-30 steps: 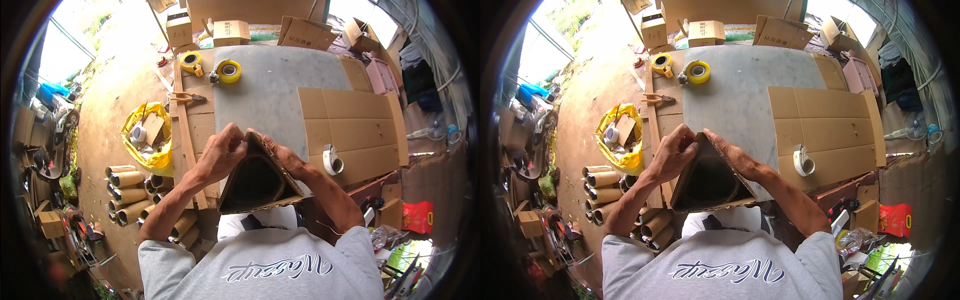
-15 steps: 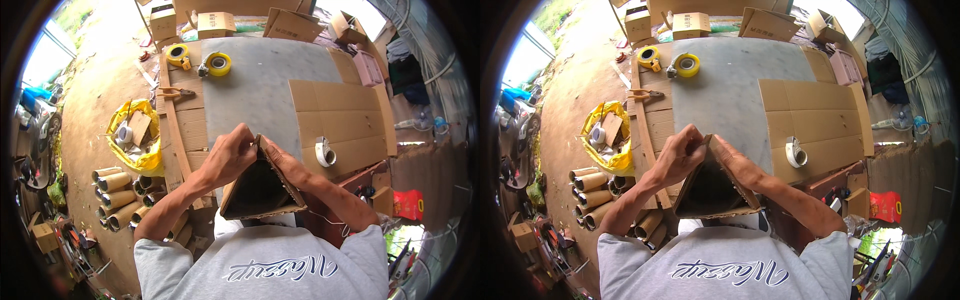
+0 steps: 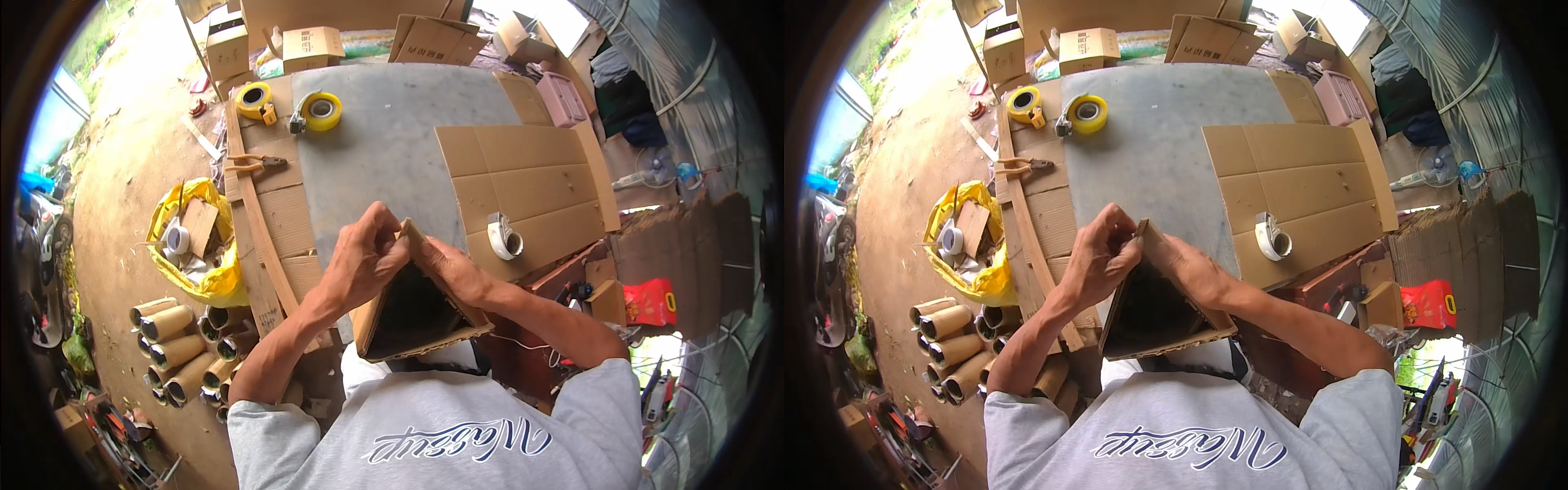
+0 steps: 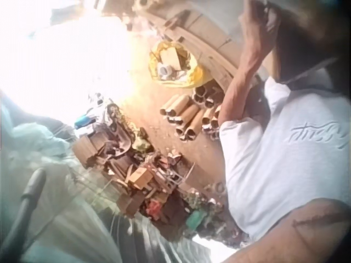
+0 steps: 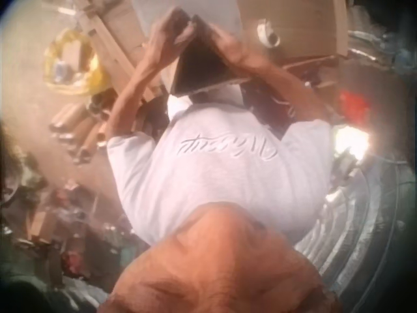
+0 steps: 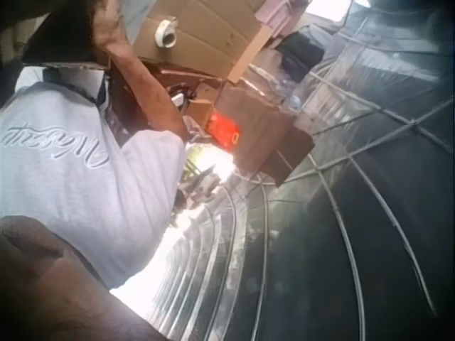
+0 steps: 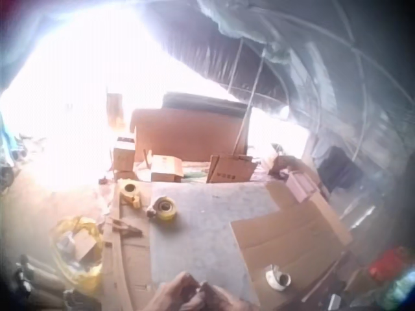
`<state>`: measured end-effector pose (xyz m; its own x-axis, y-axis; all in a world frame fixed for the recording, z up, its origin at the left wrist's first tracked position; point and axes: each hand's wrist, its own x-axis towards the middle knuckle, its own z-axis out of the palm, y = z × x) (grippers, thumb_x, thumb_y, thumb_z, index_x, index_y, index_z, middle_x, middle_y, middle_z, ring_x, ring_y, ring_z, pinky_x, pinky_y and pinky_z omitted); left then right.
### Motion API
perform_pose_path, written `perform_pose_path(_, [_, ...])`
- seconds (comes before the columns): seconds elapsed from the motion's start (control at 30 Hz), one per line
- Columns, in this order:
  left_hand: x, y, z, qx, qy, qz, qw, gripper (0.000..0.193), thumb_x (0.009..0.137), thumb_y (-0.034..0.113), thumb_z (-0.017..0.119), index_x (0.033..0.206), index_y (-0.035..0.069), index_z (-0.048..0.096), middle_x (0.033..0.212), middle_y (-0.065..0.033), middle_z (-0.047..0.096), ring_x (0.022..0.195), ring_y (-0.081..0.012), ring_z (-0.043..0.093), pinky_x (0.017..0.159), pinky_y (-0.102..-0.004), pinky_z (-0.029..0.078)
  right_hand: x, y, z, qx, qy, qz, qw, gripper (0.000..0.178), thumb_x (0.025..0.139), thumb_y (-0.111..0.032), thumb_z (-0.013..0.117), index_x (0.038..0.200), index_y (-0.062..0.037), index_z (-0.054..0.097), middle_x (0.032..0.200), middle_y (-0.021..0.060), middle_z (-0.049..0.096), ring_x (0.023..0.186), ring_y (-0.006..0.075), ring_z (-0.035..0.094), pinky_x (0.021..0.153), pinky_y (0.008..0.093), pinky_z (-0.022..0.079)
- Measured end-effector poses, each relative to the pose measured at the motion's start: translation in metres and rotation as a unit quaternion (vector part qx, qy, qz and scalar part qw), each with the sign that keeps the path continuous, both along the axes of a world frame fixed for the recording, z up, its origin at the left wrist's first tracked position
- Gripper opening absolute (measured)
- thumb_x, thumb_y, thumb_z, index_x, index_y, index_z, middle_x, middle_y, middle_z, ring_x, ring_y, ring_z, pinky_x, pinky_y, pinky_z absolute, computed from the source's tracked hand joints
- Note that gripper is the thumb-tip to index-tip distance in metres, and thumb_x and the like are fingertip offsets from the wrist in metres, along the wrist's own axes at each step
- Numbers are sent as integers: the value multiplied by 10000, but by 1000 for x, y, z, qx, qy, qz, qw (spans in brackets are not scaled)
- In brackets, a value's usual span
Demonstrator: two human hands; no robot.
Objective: The person cuts a large cardboard sheet with a utility knife, folds it into a box shape, and secures the seams with a tape dispenser. The person repeats the process to assemble a second box. The workspace is cluttered with cardboard pieces, rolls, and tools.
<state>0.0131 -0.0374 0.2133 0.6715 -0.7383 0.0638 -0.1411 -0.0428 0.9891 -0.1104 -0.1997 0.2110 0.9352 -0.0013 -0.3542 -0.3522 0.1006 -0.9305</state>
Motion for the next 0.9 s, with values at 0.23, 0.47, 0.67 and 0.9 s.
perform_pose_path(0.23, [-7,-19,-47,-68,64,76,993,309,1086,275,480,1149,-1,603,830,-71,574,827,-141,570,756,-306,485,1,4,20,-388,5,31,921,556,1087,-504,411,1352,-40,563,1069,233,683,1016,370,651,927,457,453])
perform_pose_path(0.47, [-16,-27,-36,-34,170,5,985,381,1126,311,381,1201,37,635,996,-26,614,892,-105,546,830,-263,472,-2,-3,19,-414,17,9,910,456,1073,-427,480,1078,9,613,944,278,682,931,479,650,793,517,491])
perform_pose_path(0.67, [-26,-41,-10,106,-53,76,990,328,1110,236,377,1103,42,642,844,-97,606,785,-172,580,760,-316,481,0,-12,-5,-295,-33,-29,955,486,1067,-434,483,1066,34,609,1037,303,653,1012,482,626,887,529,480])
perform_pose_path(0.9, [-32,-53,8,207,-236,67,947,288,1102,209,375,1113,57,620,864,-199,627,808,-362,635,789,-422,495,-41,-47,-14,-63,-70,58,994,705,1004,-305,548,1541,58,269,1515,289,378,1433,399,363,1189,425,284])
